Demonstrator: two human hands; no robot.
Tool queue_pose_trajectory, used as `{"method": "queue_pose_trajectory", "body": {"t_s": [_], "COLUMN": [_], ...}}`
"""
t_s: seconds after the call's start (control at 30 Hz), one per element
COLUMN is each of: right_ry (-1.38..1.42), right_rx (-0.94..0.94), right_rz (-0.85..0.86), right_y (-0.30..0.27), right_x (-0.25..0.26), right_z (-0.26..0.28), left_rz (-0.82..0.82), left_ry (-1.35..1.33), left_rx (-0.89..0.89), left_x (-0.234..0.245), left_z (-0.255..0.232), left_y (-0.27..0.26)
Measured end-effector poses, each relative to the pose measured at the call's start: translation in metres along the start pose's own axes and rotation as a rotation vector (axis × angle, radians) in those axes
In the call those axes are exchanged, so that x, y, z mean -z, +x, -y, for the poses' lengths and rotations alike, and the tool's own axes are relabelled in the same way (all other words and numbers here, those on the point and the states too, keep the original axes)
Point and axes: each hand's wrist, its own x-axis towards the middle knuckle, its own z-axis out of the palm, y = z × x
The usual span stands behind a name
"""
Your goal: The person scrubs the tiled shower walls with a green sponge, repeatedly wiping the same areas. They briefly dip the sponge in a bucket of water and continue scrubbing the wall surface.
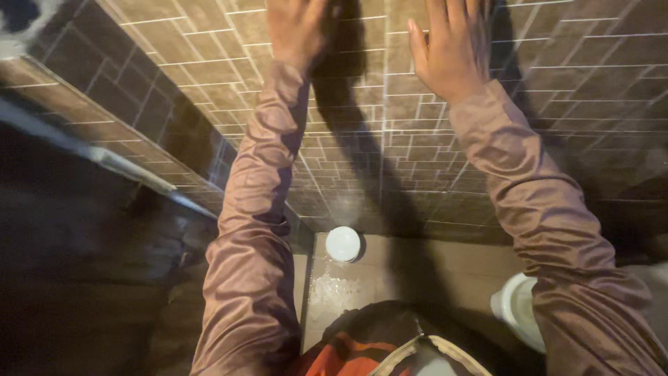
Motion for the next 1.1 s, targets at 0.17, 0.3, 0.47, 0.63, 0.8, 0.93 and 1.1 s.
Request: {"method": "queue_pose_trajectory", "body": {"t_s": [0.17, 0.3, 0.47, 0.63, 0.8, 0.93, 1.1], "right_ry": [-0.054, -0.070, -0.072, -0.018, -0.069, -0.111, -0.078], "right_rx": [-0.047, -0.115, -0.140, -0.198, -0.093, -0.093, -0.065], "right_rz": [0.050, 0.090, 0.107, 0.150, 0.057, 0.088, 0.103], "right_y": [0.006, 0.009, 0.013, 0.012, 0.009, 0.006, -0.016], "right_x": [-0.026, -0.035, -0.026, -0.021, -0.021, -0.025, -0.007], "right_z": [0.029, 0.042, 0.055, 0.056, 0.045, 0.052, 0.041], "left_rz": [-0.026, 0.020, 0.019, -0.103, -0.192, -0.179, -0.188], "left_ry": [0.129, 0.237, 0.476, 0.322, 0.250, 0.197, 0.151], "left_rx": [0.102, 0.236, 0.393, 0.408, 0.492, 0.456, 0.317], "left_x": [0.051, 0.095, 0.130, 0.131, 0.097, 0.063, 0.031], "left_z": [0.084, 0.138, 0.164, 0.139, 0.085, 0.041, -0.051], "left_y": [-0.040, -0.057, -0.085, -0.097, -0.086, -0.085, -0.033]}}
